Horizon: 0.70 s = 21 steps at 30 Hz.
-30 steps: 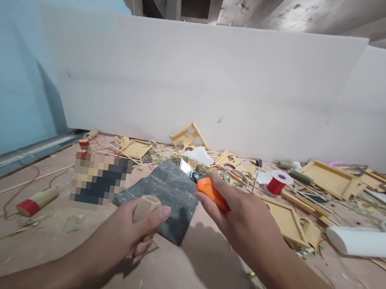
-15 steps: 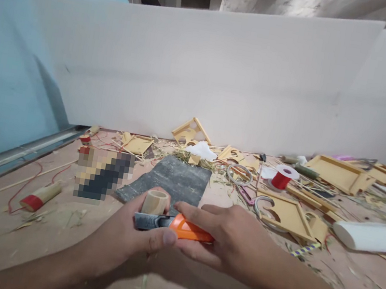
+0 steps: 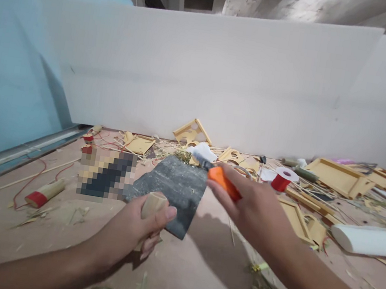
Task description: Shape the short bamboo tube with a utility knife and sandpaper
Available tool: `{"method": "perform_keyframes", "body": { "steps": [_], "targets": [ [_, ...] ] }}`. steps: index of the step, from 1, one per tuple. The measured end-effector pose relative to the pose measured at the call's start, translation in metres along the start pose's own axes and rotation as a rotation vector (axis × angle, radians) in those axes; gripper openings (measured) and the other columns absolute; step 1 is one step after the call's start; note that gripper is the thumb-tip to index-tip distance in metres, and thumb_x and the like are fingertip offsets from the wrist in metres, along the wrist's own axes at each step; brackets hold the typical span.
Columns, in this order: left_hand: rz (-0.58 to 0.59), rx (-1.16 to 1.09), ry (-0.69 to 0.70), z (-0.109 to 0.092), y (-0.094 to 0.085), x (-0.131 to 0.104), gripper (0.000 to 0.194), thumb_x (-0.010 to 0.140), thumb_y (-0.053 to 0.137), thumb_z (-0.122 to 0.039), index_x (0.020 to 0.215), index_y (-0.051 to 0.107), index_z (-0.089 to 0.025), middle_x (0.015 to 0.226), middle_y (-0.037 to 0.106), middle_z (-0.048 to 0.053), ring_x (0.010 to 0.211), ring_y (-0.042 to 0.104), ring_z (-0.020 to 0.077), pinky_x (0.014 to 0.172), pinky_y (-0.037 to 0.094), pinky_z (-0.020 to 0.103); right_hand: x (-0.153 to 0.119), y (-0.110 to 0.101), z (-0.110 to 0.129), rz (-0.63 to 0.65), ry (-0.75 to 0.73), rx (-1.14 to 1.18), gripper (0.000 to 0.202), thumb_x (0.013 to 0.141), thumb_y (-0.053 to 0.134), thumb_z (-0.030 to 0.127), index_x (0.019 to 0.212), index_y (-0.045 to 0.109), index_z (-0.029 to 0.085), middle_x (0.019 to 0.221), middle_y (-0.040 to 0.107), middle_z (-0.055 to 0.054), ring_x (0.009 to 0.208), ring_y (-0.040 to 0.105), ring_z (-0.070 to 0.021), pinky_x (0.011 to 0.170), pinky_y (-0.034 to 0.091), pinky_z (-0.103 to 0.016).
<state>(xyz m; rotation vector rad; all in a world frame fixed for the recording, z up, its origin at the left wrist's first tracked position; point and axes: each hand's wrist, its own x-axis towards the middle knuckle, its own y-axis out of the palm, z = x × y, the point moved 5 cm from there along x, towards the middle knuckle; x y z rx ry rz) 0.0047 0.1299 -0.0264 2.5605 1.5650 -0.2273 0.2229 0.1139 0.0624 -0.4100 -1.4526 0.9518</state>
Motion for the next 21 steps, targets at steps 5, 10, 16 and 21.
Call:
{"method": "perform_keyframes", "body": {
  "steps": [5, 10, 16, 21],
  "targets": [
    [0.093, -0.016, -0.014, 0.0, 0.003, 0.004, 0.055, 0.073, 0.087, -0.06, 0.091, 0.052, -0.022, 0.053, 0.059, -0.007, 0.043, 0.05, 0.0103, 0.039, 0.038, 0.017, -0.013, 0.012, 0.015, 0.177, -0.172, 0.18, 0.047, 0.104, 0.051, 0.056, 0.127, 0.071, 0.021, 0.074, 0.075, -0.002, 0.052, 0.063, -0.0138, 0.052, 0.043, -0.022],
    [0.11, -0.04, 0.035, -0.003, 0.002, 0.006, 0.056, 0.07, 0.091, -0.057, 0.091, 0.054, -0.02, 0.059, 0.059, -0.006, 0.045, 0.05, 0.0092, 0.041, 0.039, 0.018, -0.022, 0.023, 0.023, 0.324, -0.256, 0.207, 0.043, 0.104, 0.053, 0.05, 0.134, 0.068, 0.022, 0.08, 0.077, -0.003, 0.055, 0.067, -0.0148, 0.051, 0.04, -0.024],
    [0.11, -0.099, 0.0, 0.002, 0.002, 0.004, 0.065, 0.064, 0.097, -0.054, 0.1, 0.055, -0.02, 0.075, 0.061, -0.005, 0.054, 0.049, 0.0071, 0.047, 0.041, 0.017, -0.026, 0.032, 0.037, 0.503, -0.294, 0.289, 0.044, 0.106, 0.049, 0.053, 0.127, 0.07, 0.022, 0.076, 0.073, -0.003, 0.059, 0.067, -0.0151, 0.054, 0.038, -0.024],
    [0.112, -0.09, 0.02, 0.001, 0.003, 0.005, 0.057, 0.071, 0.092, -0.056, 0.092, 0.053, -0.021, 0.057, 0.054, -0.009, 0.046, 0.043, 0.0074, 0.043, 0.037, 0.017, -0.029, 0.035, 0.037, 0.446, -0.283, 0.277, 0.047, 0.104, 0.052, 0.056, 0.13, 0.07, 0.021, 0.075, 0.074, -0.004, 0.06, 0.067, -0.0155, 0.055, 0.041, -0.023]
  ]
}}
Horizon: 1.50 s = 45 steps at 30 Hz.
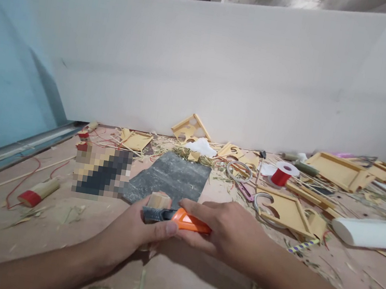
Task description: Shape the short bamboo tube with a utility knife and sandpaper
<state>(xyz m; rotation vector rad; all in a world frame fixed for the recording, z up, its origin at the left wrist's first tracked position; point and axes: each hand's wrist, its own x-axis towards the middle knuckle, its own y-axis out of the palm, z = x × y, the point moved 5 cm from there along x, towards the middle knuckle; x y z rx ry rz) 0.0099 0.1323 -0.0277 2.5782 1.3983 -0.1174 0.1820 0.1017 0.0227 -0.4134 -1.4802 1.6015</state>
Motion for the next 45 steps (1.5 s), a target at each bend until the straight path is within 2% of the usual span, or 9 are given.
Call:
{"method": "perform_keyframes", "body": {
  "steps": [7, 12, 15, 19, 22, 27, 31, 33, 45],
  "targets": [
    [-0.117, 0.019, -0.027, 0.004, -0.002, 0.002, 0.054, 0.084, 0.075, -0.068, 0.074, 0.046, -0.023, 0.048, 0.046, -0.01, 0.036, 0.037, 0.0072, 0.034, 0.03, 0.017, -0.001, -0.006, -0.008, -0.126, 0.043, -0.107, 0.056, 0.097, 0.059, 0.062, 0.133, 0.07, 0.021, 0.066, 0.072, -0.004, 0.06, 0.067, -0.0183, 0.056, 0.045, -0.023],
    [-0.064, 0.02, -0.026, 0.004, -0.004, 0.005, 0.054, 0.079, 0.08, -0.068, 0.08, 0.051, -0.023, 0.049, 0.052, -0.007, 0.04, 0.043, 0.0102, 0.038, 0.034, 0.02, 0.001, -0.011, -0.015, -0.142, 0.067, -0.084, 0.052, 0.1, 0.057, 0.059, 0.133, 0.069, 0.021, 0.074, 0.076, -0.005, 0.061, 0.069, -0.0179, 0.055, 0.045, -0.023],
    [-0.02, 0.068, 0.015, -0.003, -0.003, 0.005, 0.055, 0.074, 0.085, -0.065, 0.084, 0.056, -0.02, 0.053, 0.057, -0.005, 0.044, 0.047, 0.0103, 0.043, 0.037, 0.019, 0.003, -0.009, -0.014, -0.057, 0.076, 0.002, 0.046, 0.104, 0.052, 0.053, 0.133, 0.067, 0.021, 0.083, 0.078, -0.005, 0.062, 0.07, -0.0163, 0.055, 0.044, -0.022],
    [-0.004, 0.041, 0.019, -0.006, -0.001, 0.003, 0.057, 0.071, 0.089, -0.06, 0.094, 0.058, -0.019, 0.059, 0.059, -0.006, 0.048, 0.049, 0.0101, 0.045, 0.04, 0.019, 0.006, -0.004, -0.004, 0.1, 0.049, 0.128, 0.04, 0.107, 0.048, 0.053, 0.113, 0.072, 0.022, 0.08, 0.075, -0.003, 0.063, 0.069, -0.0148, 0.058, 0.043, -0.023],
    [-0.031, 0.05, 0.019, -0.005, -0.001, 0.001, 0.054, 0.073, 0.09, -0.056, 0.095, 0.057, -0.019, 0.059, 0.057, -0.007, 0.047, 0.047, 0.0091, 0.043, 0.039, 0.018, 0.006, -0.003, 0.001, 0.106, 0.042, 0.123, 0.042, 0.107, 0.045, 0.054, 0.11, 0.072, 0.021, 0.078, 0.075, -0.004, 0.06, 0.068, -0.0148, 0.056, 0.041, -0.023],
    [-0.07, 0.093, -0.034, 0.002, 0.0, 0.001, 0.053, 0.077, 0.083, -0.066, 0.088, 0.055, -0.022, 0.045, 0.047, -0.01, 0.037, 0.036, 0.0094, 0.034, 0.032, 0.019, -0.001, 0.003, -0.001, -0.033, 0.093, -0.11, 0.049, 0.106, 0.045, 0.058, 0.128, 0.068, 0.022, 0.079, 0.078, -0.006, 0.057, 0.07, -0.0198, 0.05, 0.037, -0.026],
    [-0.172, 0.113, -0.043, 0.004, -0.002, 0.003, 0.056, 0.082, 0.072, -0.074, 0.077, 0.047, -0.024, 0.045, 0.045, -0.01, 0.034, 0.034, 0.0095, 0.031, 0.029, 0.02, -0.002, -0.006, -0.016, -0.195, 0.322, -0.282, 0.049, 0.106, 0.042, 0.058, 0.122, 0.071, 0.021, 0.059, 0.071, -0.003, 0.044, 0.063, -0.0203, 0.044, 0.03, -0.025],
    [-0.19, 0.099, -0.036, 0.003, -0.003, 0.004, 0.055, 0.082, 0.073, -0.072, 0.077, 0.047, -0.024, 0.049, 0.048, -0.009, 0.036, 0.039, 0.0093, 0.034, 0.033, 0.02, 0.0, -0.011, -0.016, -0.216, 0.319, -0.251, 0.047, 0.107, 0.043, 0.056, 0.122, 0.07, 0.022, 0.061, 0.071, -0.003, 0.046, 0.064, -0.0196, 0.046, 0.033, -0.025],
    [-0.001, 0.064, 0.016, -0.005, -0.002, 0.003, 0.06, 0.07, 0.089, -0.063, 0.096, 0.057, -0.019, 0.06, 0.06, -0.005, 0.048, 0.05, 0.0106, 0.044, 0.04, 0.019, 0.003, -0.005, -0.007, 0.08, 0.053, 0.141, 0.04, 0.106, 0.051, 0.049, 0.128, 0.069, 0.022, 0.087, 0.078, -0.006, 0.066, 0.071, -0.0162, 0.061, 0.044, -0.023]
  ]
}}
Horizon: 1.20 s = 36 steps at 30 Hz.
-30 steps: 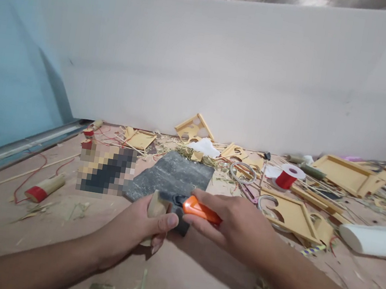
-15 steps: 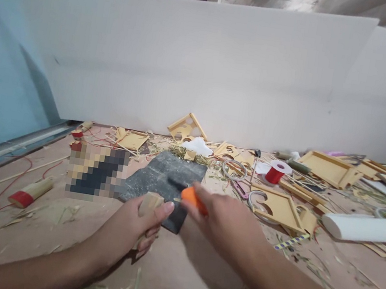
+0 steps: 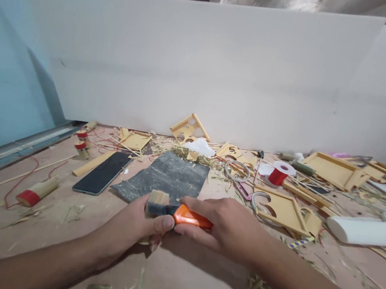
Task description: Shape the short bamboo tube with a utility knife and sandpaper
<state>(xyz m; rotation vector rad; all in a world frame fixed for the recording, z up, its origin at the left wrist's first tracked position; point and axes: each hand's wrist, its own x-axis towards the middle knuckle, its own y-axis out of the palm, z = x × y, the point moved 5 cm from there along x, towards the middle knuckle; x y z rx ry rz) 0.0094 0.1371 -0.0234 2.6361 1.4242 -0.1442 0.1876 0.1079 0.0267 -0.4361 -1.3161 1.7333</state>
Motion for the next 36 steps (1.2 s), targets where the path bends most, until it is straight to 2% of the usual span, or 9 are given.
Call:
{"method": "perform_keyframes", "body": {
  "steps": [5, 8, 11, 13, 18, 23, 27, 31, 36],
  "targets": [
    [-0.028, 0.013, -0.043, 0.004, 0.002, 0.0, 0.055, 0.074, 0.087, -0.062, 0.093, 0.056, -0.021, 0.049, 0.052, -0.009, 0.04, 0.04, 0.0092, 0.036, 0.034, 0.018, 0.0, 0.007, 0.008, 0.021, 0.026, -0.05, 0.041, 0.106, 0.047, 0.053, 0.117, 0.071, 0.022, 0.078, 0.075, -0.004, 0.059, 0.066, -0.0162, 0.056, 0.04, -0.024],
    [-0.076, 0.018, -0.056, 0.007, 0.003, 0.002, 0.055, 0.077, 0.08, -0.07, 0.085, 0.052, -0.023, 0.044, 0.046, -0.011, 0.035, 0.034, 0.0092, 0.032, 0.03, 0.019, -0.001, 0.007, 0.0, -0.101, 0.139, -0.21, 0.046, 0.105, 0.044, 0.058, 0.119, 0.069, 0.022, 0.071, 0.074, -0.004, 0.052, 0.064, -0.018, 0.05, 0.034, -0.025],
    [-0.145, 0.032, -0.056, 0.007, 0.002, 0.003, 0.055, 0.08, 0.075, -0.073, 0.081, 0.049, -0.024, 0.048, 0.047, -0.01, 0.035, 0.036, 0.0096, 0.031, 0.031, 0.02, -0.003, -0.002, -0.015, -0.254, 0.286, -0.333, 0.05, 0.105, 0.041, 0.061, 0.116, 0.07, 0.022, 0.058, 0.067, -0.002, 0.045, 0.059, -0.0188, 0.046, 0.03, -0.025],
    [-0.131, 0.026, -0.06, 0.007, 0.002, 0.003, 0.055, 0.081, 0.075, -0.073, 0.082, 0.049, -0.024, 0.049, 0.049, -0.01, 0.036, 0.038, 0.0097, 0.033, 0.032, 0.02, -0.003, -0.007, -0.019, -0.287, 0.293, -0.33, 0.049, 0.105, 0.041, 0.061, 0.115, 0.07, 0.022, 0.056, 0.064, 0.0, 0.045, 0.057, -0.0179, 0.047, 0.032, -0.025],
    [-0.013, 0.03, -0.026, 0.003, -0.002, 0.004, 0.055, 0.078, 0.08, -0.069, 0.086, 0.053, -0.021, 0.052, 0.055, -0.006, 0.045, 0.047, 0.0109, 0.044, 0.036, 0.019, -0.001, -0.01, -0.008, -0.175, 0.125, -0.14, 0.043, 0.105, 0.048, 0.057, 0.115, 0.07, 0.021, 0.066, 0.067, 0.0, 0.053, 0.058, -0.0143, 0.053, 0.039, -0.023],
    [0.056, 0.015, 0.022, -0.004, -0.001, 0.002, 0.054, 0.073, 0.087, -0.063, 0.087, 0.058, -0.019, 0.057, 0.06, -0.004, 0.05, 0.051, 0.0115, 0.049, 0.041, 0.02, 0.001, -0.002, 0.001, -0.022, 0.044, -0.034, 0.039, 0.105, 0.05, 0.052, 0.116, 0.071, 0.02, 0.078, 0.073, -0.003, 0.06, 0.063, -0.0149, 0.056, 0.04, -0.023],
    [0.033, -0.016, -0.005, -0.005, 0.0, 0.0, 0.055, 0.07, 0.091, -0.06, 0.091, 0.06, -0.019, 0.055, 0.058, -0.005, 0.049, 0.049, 0.0114, 0.047, 0.041, 0.02, 0.001, 0.004, 0.005, 0.03, 0.002, 0.029, 0.038, 0.106, 0.051, 0.049, 0.122, 0.071, 0.022, 0.082, 0.075, -0.004, 0.065, 0.068, -0.0153, 0.061, 0.043, -0.023],
    [0.013, 0.009, -0.075, 0.002, 0.002, 0.002, 0.05, 0.077, 0.084, -0.064, 0.084, 0.059, -0.02, 0.044, 0.049, -0.009, 0.035, 0.038, 0.0098, 0.036, 0.035, 0.022, -0.001, 0.01, 0.003, -0.043, 0.043, -0.076, 0.041, 0.105, 0.05, 0.054, 0.119, 0.071, 0.022, 0.081, 0.077, -0.005, 0.062, 0.069, -0.0169, 0.057, 0.042, -0.024],
    [-0.099, -0.061, -0.096, 0.004, 0.003, 0.005, 0.058, 0.077, 0.078, -0.072, 0.069, 0.048, -0.023, 0.046, 0.045, -0.009, 0.035, 0.038, 0.0087, 0.032, 0.032, 0.019, -0.001, 0.004, -0.012, -0.321, 0.233, -0.313, 0.047, 0.106, 0.044, 0.056, 0.125, 0.069, 0.021, 0.07, 0.076, -0.005, 0.051, 0.066, -0.0201, 0.048, 0.035, -0.025]
  ]
}}
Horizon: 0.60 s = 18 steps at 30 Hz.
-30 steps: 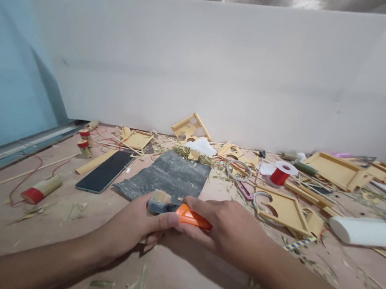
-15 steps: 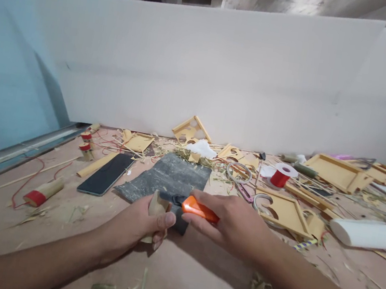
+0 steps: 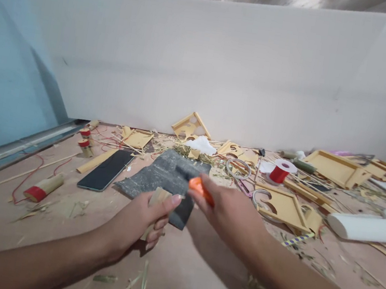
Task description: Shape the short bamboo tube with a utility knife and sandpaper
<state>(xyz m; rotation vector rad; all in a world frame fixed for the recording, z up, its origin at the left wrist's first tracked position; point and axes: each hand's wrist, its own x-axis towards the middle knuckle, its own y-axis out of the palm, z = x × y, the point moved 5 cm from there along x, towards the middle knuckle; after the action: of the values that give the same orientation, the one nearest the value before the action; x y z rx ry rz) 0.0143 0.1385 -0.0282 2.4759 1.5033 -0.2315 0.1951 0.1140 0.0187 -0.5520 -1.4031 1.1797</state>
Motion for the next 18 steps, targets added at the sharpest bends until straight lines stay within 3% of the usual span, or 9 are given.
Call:
{"method": "perform_keyframes", "body": {
  "steps": [2, 10, 18],
  "targets": [
    [-0.006, -0.033, 0.001, -0.001, 0.0, 0.0, 0.058, 0.077, 0.079, -0.071, 0.07, 0.047, -0.023, 0.049, 0.045, -0.01, 0.036, 0.038, 0.0081, 0.034, 0.034, 0.019, 0.003, -0.002, -0.005, -0.028, 0.031, -0.008, 0.047, 0.106, 0.043, 0.057, 0.121, 0.07, 0.022, 0.066, 0.074, -0.004, 0.05, 0.064, -0.0197, 0.048, 0.034, -0.025],
    [0.115, 0.06, 0.051, -0.001, -0.007, 0.002, 0.054, 0.075, 0.086, -0.063, 0.083, 0.053, -0.02, 0.053, 0.057, -0.005, 0.045, 0.05, 0.0107, 0.043, 0.037, 0.019, 0.003, -0.004, -0.004, 0.178, -0.072, 0.189, 0.046, 0.105, 0.045, 0.059, 0.111, 0.069, 0.021, 0.065, 0.064, 0.001, 0.051, 0.051, -0.0137, 0.053, 0.036, -0.024],
    [0.214, 0.004, 0.115, -0.008, -0.004, 0.0, 0.054, 0.069, 0.094, -0.054, 0.092, 0.06, -0.018, 0.065, 0.062, -0.004, 0.051, 0.051, 0.0101, 0.048, 0.04, 0.021, -0.001, 0.005, 0.008, 0.391, -0.143, 0.355, 0.04, 0.105, 0.048, 0.056, 0.11, 0.068, 0.021, 0.078, 0.068, -0.002, 0.063, 0.058, -0.0146, 0.059, 0.038, -0.025]
  ]
}}
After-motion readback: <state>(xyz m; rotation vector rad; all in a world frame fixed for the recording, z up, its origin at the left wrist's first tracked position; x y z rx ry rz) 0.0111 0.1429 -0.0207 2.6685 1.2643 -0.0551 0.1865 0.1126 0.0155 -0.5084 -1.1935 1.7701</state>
